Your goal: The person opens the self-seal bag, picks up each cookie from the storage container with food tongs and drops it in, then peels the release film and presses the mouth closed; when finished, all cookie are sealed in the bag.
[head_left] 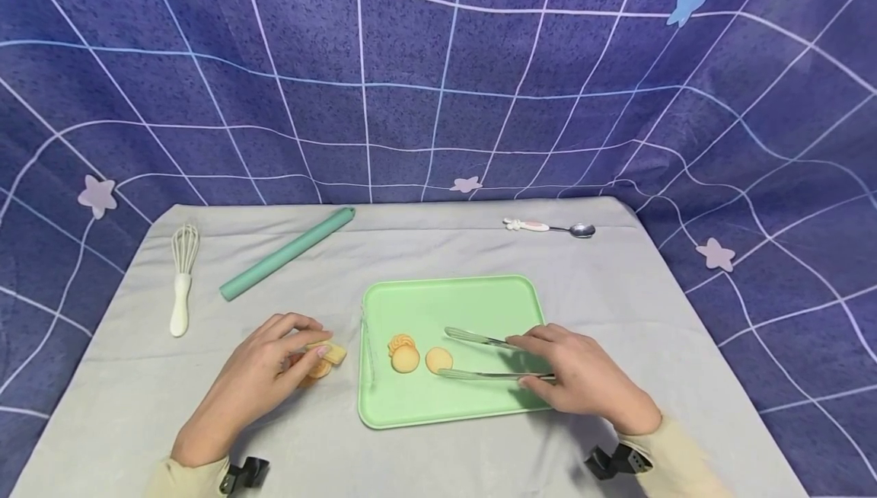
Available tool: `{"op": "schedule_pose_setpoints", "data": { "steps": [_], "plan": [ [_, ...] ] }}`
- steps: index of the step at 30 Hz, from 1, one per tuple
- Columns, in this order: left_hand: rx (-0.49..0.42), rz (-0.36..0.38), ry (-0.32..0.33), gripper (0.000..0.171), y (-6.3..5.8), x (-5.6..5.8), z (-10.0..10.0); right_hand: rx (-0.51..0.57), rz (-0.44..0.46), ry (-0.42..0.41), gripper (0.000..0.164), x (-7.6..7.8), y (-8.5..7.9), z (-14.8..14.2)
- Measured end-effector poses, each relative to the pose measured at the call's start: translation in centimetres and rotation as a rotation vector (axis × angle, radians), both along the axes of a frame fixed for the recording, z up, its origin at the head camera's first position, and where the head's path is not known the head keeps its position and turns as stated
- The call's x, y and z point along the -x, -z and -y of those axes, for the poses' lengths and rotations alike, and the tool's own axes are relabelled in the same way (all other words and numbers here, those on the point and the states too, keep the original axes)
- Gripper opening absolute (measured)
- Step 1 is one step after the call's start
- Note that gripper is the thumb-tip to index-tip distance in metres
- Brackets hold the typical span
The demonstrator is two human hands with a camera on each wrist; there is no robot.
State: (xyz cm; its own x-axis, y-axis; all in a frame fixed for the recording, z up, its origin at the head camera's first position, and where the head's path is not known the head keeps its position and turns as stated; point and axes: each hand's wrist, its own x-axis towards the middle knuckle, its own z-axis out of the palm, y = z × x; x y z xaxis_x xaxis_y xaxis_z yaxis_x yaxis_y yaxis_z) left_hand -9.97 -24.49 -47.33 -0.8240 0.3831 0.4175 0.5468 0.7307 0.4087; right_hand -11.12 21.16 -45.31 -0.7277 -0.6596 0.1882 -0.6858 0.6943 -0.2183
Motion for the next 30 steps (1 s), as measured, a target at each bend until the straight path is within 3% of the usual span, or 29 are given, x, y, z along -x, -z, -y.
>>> {"op": "schedule_pose_setpoints", "data": {
  "steps": [16, 30],
  "plan": [
    [0.006, -0.003, -0.007, 0.02, 0.1, 0.0, 0.2, 0.024, 0.033, -0.042, 0.042, 0.3, 1.6, 0.6],
    [0.005, 0.0, 0.0, 0.021, 0.1, 0.3, 0.4, 0.072, 0.02, -0.036, 0.039, 0.6, 1.4, 0.5]
  ]
}}
